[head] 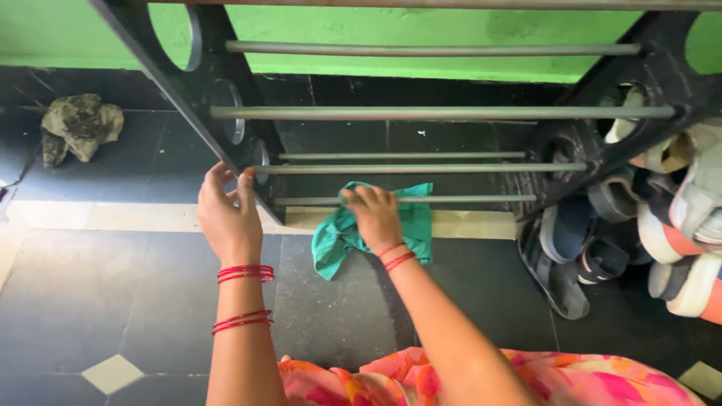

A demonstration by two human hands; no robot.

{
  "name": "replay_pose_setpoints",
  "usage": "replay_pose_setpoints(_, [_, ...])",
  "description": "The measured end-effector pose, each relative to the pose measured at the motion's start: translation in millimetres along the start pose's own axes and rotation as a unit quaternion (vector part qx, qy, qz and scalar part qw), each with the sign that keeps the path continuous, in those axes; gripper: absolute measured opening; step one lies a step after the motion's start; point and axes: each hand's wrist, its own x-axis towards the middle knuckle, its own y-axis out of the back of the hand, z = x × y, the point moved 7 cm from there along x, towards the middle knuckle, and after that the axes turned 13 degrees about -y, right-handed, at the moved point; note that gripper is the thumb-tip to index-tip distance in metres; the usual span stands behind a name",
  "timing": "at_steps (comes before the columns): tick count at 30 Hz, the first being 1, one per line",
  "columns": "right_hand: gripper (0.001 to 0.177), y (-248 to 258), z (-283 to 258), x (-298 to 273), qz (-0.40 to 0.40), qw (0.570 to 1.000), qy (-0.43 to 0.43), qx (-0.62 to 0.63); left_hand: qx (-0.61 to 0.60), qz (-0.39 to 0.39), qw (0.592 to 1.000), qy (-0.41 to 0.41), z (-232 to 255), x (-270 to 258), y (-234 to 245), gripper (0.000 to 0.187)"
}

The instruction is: The person wipes the metal bars and side supports of a black shoe rack using a teal cloth. They clean each horizontal bar and the vertical supports systematically, moving from one side to the other.

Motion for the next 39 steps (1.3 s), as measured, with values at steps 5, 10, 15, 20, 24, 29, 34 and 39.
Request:
replay_pose_setpoints(5, [0.032, 38.8, 83.4, -18.7, -0.011, 0.994, -0.019, -0.109, 0.028, 0.011, 0.999, -0.013, 3.7, -3.7, 1.6, 0.032])
replay_pose_setpoints(10, [0.039, 80.3, 167.6, -41.8, 0.008, 0.969, -0.058, -0.242, 0.043, 0.054, 0.998, 0.004, 15.6, -13.8, -3.7, 0.04])
replay_pose_setpoints(15, [0.055, 121.4, 236.3, -66.8, 0.059, 0.934, -0.187, -0.298, 0.094, -0.033, 0.968, -0.231, 82.6, -30.8, -36.4, 0.04])
replay_pose_setpoints(20, [0.042, 104.3, 246.9, -56.3, 0.056, 0.936, -0.252, -0.241, 0.102, -0.218, 0.919, -0.313, 131.4, -64.3, -84.0, 0.091])
replay_pose_setpoints(24, [0.046, 86.6, 204.9, -45.5, 0.011, 0.968, -0.198, -0.153, 0.097, -0.311, 0.907, -0.268, 130.2, -76.0, -100.0, 0.108])
replay_pose_setpoints(29, [0.043, 67.8, 150.2, -32.7, -0.009, 0.989, -0.147, 0.034, 0.072, -0.323, 0.908, -0.256, 122.0, -78.0, -103.6, 0.11])
replay_pose_setpoints(34, [0.036, 98.9, 224.7, -10.7, 0.206, 0.936, -0.274, 0.08, 0.08, -0.25, 0.93, -0.258, 119.8, -73.1, -95.9, 0.111])
replay_pose_setpoints(39, [0.065, 76.2, 292.9, 18.9, 0.091, 0.956, -0.246, -0.13, 0.119, -0.282, 0.922, -0.236, 114.8, -66.8, -100.9, 0.112])
